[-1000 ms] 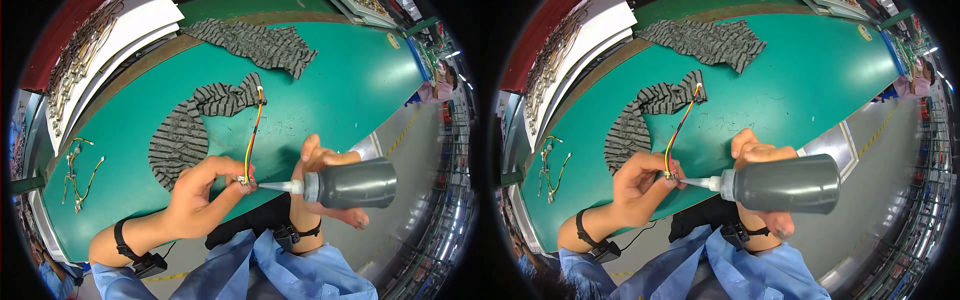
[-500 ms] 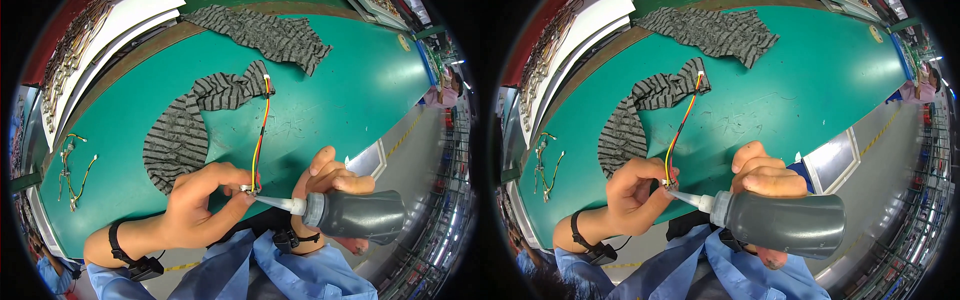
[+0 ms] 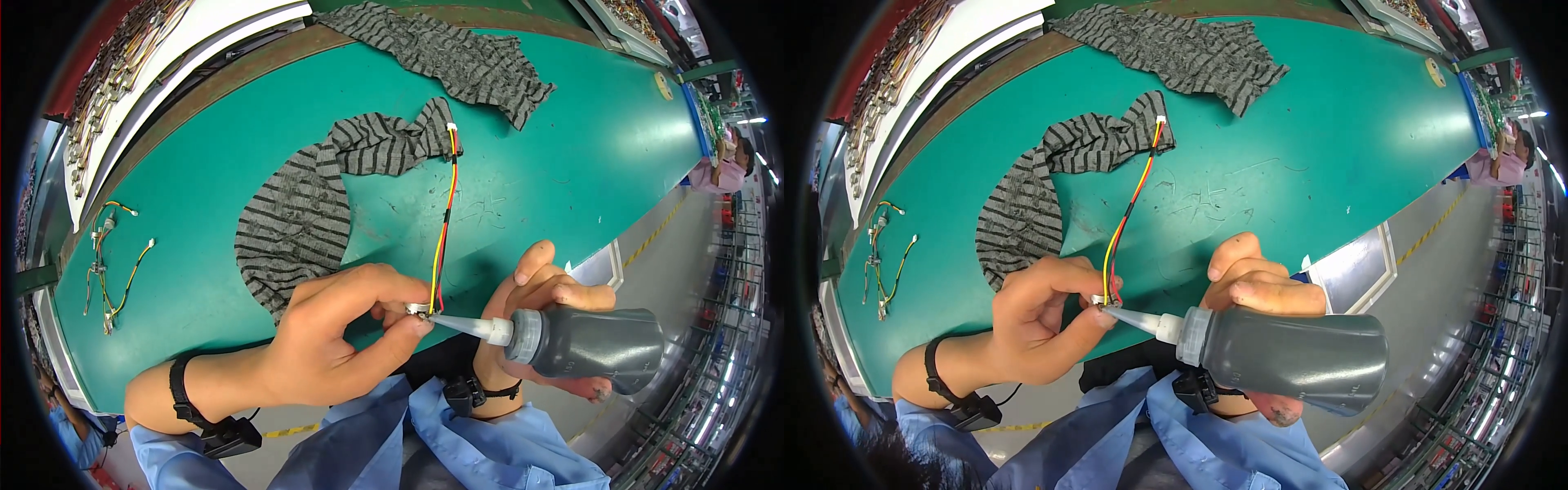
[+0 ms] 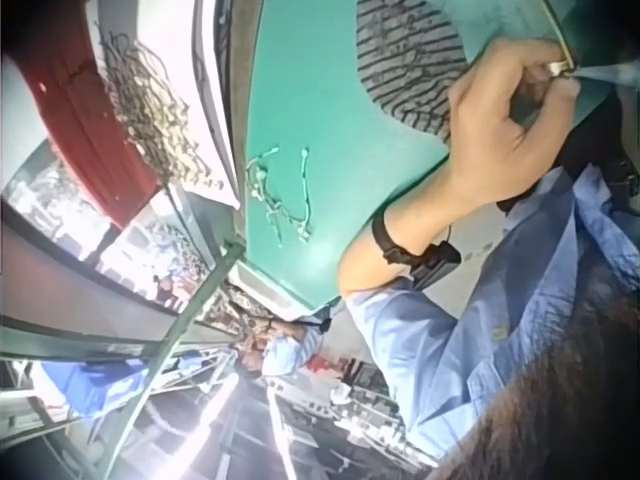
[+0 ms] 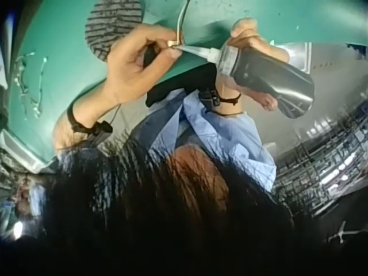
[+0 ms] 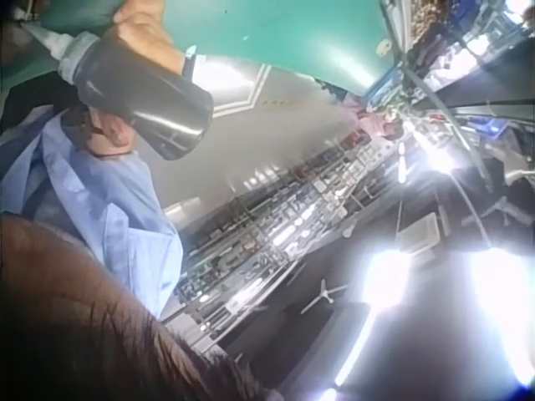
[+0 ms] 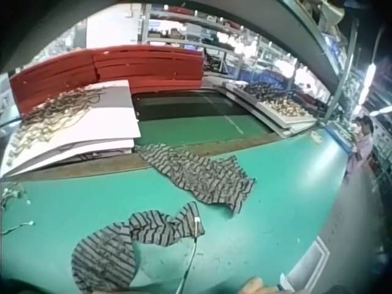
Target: The person picks up a wire assembly from a stack, applies glue from a squeeze bottle to the component base, and sets it on the work surface. This process is repeated for several more wire assemblies.
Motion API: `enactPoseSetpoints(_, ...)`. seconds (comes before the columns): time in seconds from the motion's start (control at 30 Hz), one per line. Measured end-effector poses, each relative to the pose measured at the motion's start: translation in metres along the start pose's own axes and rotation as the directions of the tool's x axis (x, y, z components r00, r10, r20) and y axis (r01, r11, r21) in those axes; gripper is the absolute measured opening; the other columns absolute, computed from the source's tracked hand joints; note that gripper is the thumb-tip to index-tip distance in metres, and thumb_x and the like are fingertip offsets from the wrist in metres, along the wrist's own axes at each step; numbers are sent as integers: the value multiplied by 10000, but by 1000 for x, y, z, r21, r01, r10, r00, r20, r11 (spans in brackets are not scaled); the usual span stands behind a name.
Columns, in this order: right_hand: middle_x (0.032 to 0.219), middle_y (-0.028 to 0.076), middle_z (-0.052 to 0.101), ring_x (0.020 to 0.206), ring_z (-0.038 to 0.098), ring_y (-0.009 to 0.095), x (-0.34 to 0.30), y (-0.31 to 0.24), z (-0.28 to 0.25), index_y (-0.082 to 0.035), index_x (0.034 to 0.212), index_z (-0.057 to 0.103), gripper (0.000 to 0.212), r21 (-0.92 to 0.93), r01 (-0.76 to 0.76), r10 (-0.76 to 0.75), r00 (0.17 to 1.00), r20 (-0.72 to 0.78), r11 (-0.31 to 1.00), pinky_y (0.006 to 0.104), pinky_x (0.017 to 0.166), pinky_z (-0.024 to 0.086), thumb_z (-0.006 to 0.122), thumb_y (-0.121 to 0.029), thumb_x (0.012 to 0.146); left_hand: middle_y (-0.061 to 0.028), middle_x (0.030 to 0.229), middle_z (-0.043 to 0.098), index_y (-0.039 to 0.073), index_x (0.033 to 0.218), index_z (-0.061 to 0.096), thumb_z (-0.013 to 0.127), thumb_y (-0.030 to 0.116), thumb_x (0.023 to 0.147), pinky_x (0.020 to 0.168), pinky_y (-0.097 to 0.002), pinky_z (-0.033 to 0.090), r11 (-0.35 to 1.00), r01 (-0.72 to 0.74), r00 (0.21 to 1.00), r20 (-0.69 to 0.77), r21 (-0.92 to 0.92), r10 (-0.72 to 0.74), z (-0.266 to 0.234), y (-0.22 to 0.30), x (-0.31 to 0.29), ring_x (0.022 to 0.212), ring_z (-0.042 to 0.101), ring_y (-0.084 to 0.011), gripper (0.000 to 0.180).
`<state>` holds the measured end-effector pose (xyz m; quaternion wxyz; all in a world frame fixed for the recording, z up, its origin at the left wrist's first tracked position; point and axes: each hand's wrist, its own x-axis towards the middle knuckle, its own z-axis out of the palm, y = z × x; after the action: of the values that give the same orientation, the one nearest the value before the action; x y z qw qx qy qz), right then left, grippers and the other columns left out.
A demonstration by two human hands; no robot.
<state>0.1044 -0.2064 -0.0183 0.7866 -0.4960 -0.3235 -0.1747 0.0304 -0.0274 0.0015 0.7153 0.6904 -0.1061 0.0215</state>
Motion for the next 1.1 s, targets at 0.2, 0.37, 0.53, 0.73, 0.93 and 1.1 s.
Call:
enactPoseSetpoints(0.2, 447, 5, 366, 398, 309, 107, -1, 0, -1, -2, 927, 495, 819, 0, -6, 6, 1000, -7, 1000, 296, 624, 324, 373, -798, 782, -101, 846, 610, -60, 1003, 556, 597, -113, 805, 625, -255, 418, 1000, -9, 1000, 5, -3, 9, 0, 0, 1, 718, 533, -132, 209)
enactPoseSetpoints(0.37, 446, 8, 367, 399, 309, 110, 0, 1, 0, -1, 919, 495, 810, -8, 4, -4, 1000, -24, 1000, 297, 620, 324, 380, -792, 785, -110, 867, 617, -62, 1000, 551, 595, -113, 804, 632, -259, 421, 1000, -1, 1000, 3, -11, 1, 0, 0, 1, 717, 534, -134, 207)
enactPoseSetpoints(0.53, 446, 15, 368, 395, 309, 116, -1, 1, -3, -4, 903, 494, 796, 10, 1, -1, 1000, -29, 1000, 302, 613, 328, 394, -785, 786, -128, 888, 622, -57, 998, 543, 595, -115, 799, 651, -274, 430, 1000, -10, 1000, 20, 28, 10, -2, 1, 1, 720, 535, -143, 214)
enactPoseSetpoints(0.73, 450, 23, 373, 390, 311, 123, -2, 1, -1, -3, 890, 494, 783, -19, -5, 3, 998, -70, 1000, 305, 601, 333, 405, -774, 790, -148, 901, 620, -43, 987, 528, 596, -116, 790, 671, -288, 435, 999, 0, 999, 32, 42, -1, -2, 2, 1, 723, 531, -150, 220)
enactPoseSetpoints(0.93, 451, 31, 378, 378, 304, 125, -3, -2, -4, 4, 900, 499, 777, -10, -21, 20, 998, -60, 1000, 305, 592, 332, 403, -761, 802, -157, 921, 613, -33, 978, 509, 593, -115, 786, 686, -286, 433, 999, -2, 999, 37, 49, 0, 0, 2, 0, 731, 525, -147, 225)
enactPoseSetpoints(1.1, 437, 31, 373, 361, 305, 127, -2, 2, 0, 11, 908, 502, 769, 9, -7, 7, 998, -61, 1000, 306, 590, 331, 407, -745, 810, -154, 927, 607, -35, 987, 506, 588, -117, 787, 694, -288, 436, 999, 9, 999, 36, 40, -11, -3, 2, -2, 740, 529, -148, 231)
